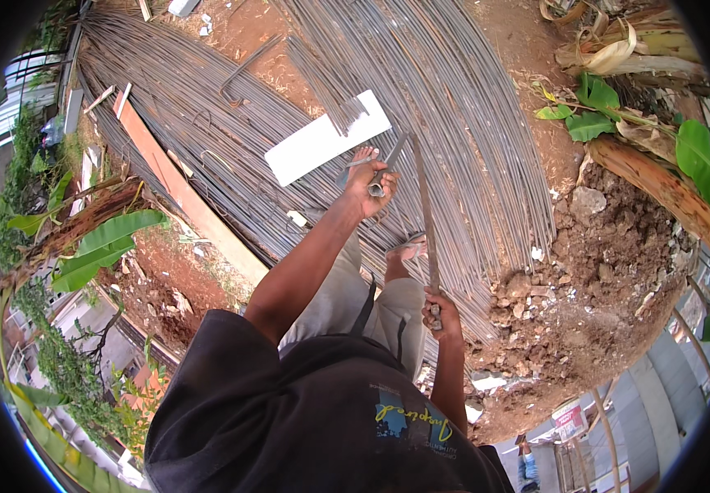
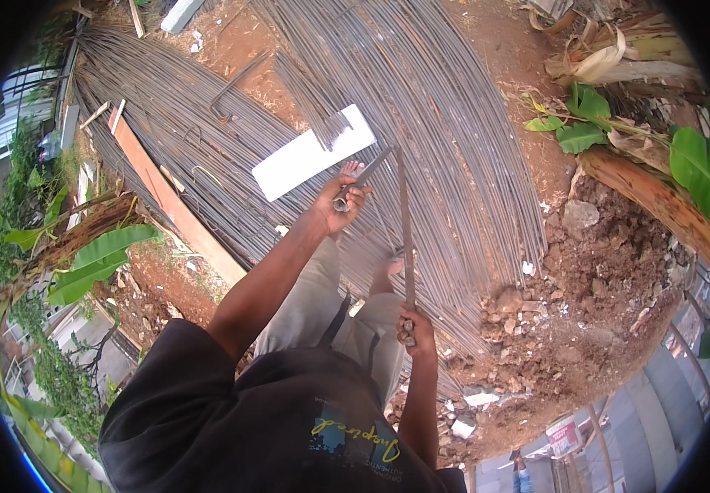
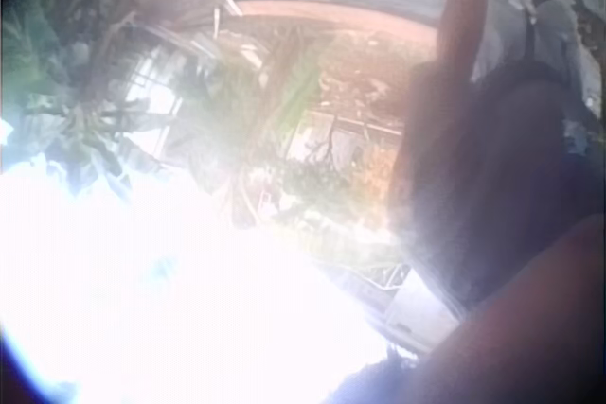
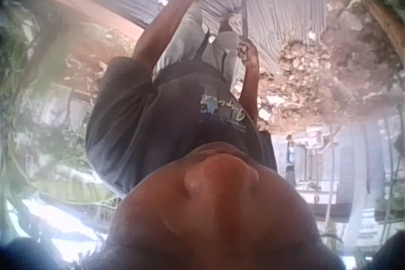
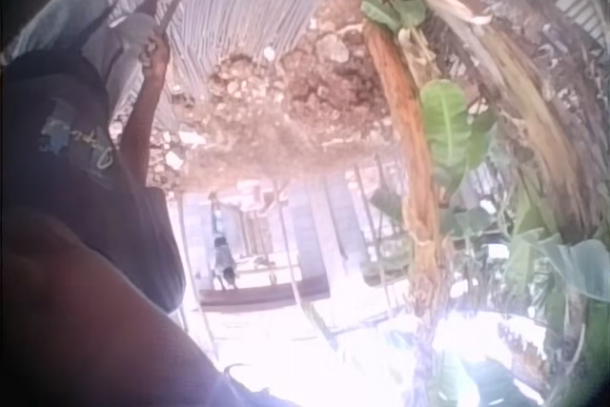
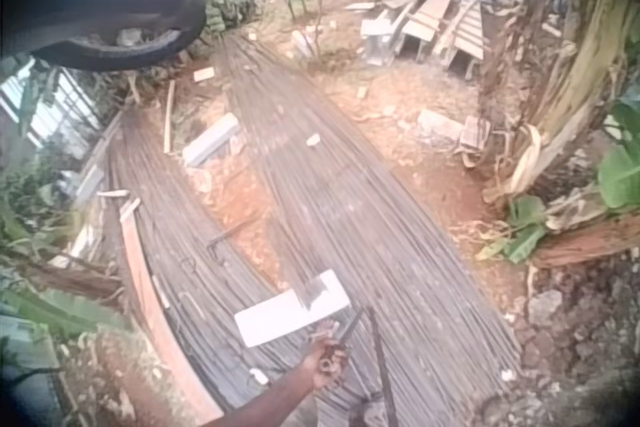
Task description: The person uses a long curved blade to cut a bundle of metal rods on the ground. They repeatedly position the rods, strike them with the blade, and separate the cut pieces.
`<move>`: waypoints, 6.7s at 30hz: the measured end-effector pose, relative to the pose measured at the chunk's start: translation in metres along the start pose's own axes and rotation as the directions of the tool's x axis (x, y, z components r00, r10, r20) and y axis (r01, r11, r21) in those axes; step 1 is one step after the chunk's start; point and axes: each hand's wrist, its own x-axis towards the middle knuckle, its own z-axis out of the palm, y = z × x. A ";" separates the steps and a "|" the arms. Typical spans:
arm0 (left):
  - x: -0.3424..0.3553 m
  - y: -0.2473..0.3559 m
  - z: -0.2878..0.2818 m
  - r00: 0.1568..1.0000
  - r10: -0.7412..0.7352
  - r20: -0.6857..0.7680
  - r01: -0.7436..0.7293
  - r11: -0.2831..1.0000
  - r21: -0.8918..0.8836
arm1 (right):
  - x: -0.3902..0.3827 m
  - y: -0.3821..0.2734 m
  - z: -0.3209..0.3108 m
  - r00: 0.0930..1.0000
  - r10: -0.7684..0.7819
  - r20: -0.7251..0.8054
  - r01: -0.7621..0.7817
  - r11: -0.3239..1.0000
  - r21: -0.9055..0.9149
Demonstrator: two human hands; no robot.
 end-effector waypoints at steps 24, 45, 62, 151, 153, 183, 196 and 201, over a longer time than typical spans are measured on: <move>0.107 -0.125 -0.039 0.969 0.105 -0.224 -0.017 0.931 0.364 | 0.005 -0.024 -0.011 0.987 0.060 0.151 -0.082 0.986 0.145; 0.120 -0.160 0.012 0.839 0.406 -0.364 -0.027 0.698 0.716 | 0.011 -0.113 0.035 0.960 0.209 0.186 -0.246 0.948 0.201; 0.073 -0.093 0.060 0.935 0.229 -0.271 -0.093 0.895 0.437 | -0.064 -0.268 0.172 0.961 -0.150 -0.230 0.057 0.928 -0.369; 0.181 -0.115 0.070 0.722 0.451 -0.524 -0.055 0.794 0.606 | 0.030 -0.295 0.315 0.926 0.367 -0.089 -0.349 0.922 0.168; 0.178 -0.099 0.078 0.730 0.426 -0.534 -0.046 0.811 0.583 | 0.038 -0.302 0.353 0.916 0.392 -0.081 -0.376 0.912 0.167; 0.084 0.280 0.207 0.893 0.377 -0.244 -0.411 0.906 -0.104 | 0.148 -0.558 0.660 0.894 0.364 0.261 -0.365 0.930 -0.047; 0.116 0.309 0.258 0.791 0.547 -0.274 -0.558 0.829 0.042 | 0.138 -0.592 0.601 0.855 0.512 0.083 -0.476 0.838 -0.266; 0.071 0.328 0.285 0.847 0.428 -0.316 -0.503 0.839 -0.209 | 0.131 -0.606 0.573 0.941 0.336 -0.047 -0.322 0.839 -0.438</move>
